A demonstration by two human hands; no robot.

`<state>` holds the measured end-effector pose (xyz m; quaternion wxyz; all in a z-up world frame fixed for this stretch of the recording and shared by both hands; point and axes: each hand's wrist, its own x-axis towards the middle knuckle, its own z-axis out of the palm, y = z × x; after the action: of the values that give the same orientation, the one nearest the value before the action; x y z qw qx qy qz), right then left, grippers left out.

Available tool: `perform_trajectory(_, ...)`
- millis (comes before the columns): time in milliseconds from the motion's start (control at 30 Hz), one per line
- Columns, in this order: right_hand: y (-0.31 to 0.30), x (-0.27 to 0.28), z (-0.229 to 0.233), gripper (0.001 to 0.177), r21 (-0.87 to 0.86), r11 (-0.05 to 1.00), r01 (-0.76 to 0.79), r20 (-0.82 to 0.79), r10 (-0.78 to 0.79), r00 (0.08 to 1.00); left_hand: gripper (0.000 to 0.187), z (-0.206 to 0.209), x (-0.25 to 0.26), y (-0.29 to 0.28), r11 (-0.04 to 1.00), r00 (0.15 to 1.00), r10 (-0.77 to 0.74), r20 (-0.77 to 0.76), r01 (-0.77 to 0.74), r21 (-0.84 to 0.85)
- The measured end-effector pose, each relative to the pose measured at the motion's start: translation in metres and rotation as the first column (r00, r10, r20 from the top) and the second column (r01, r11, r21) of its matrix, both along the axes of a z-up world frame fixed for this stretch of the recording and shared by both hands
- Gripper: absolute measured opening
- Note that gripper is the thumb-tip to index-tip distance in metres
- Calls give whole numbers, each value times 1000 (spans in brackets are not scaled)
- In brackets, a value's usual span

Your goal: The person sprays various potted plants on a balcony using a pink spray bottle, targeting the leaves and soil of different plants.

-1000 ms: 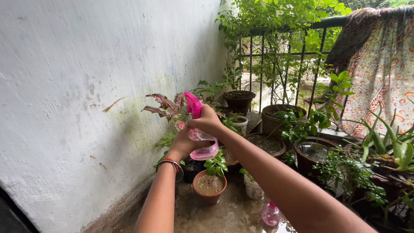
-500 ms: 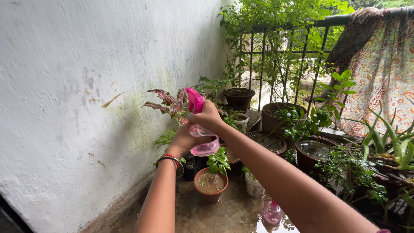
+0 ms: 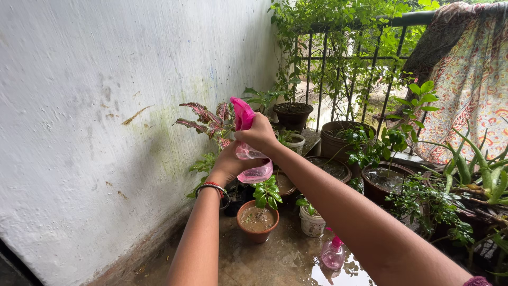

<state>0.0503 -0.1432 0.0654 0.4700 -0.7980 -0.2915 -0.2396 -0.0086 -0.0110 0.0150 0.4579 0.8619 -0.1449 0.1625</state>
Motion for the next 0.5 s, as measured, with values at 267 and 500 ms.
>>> perform_trajectory(267,-24,0,-9,26,58,998,-39,34,37,999,97,-9,7,-19,1000,1000,-29,12,28,13)
perform_trajectory(500,-54,5,-54,28,12,986,164,19,-165,986,104,-56,19,-49,962,974,-225,-9,221,-162)
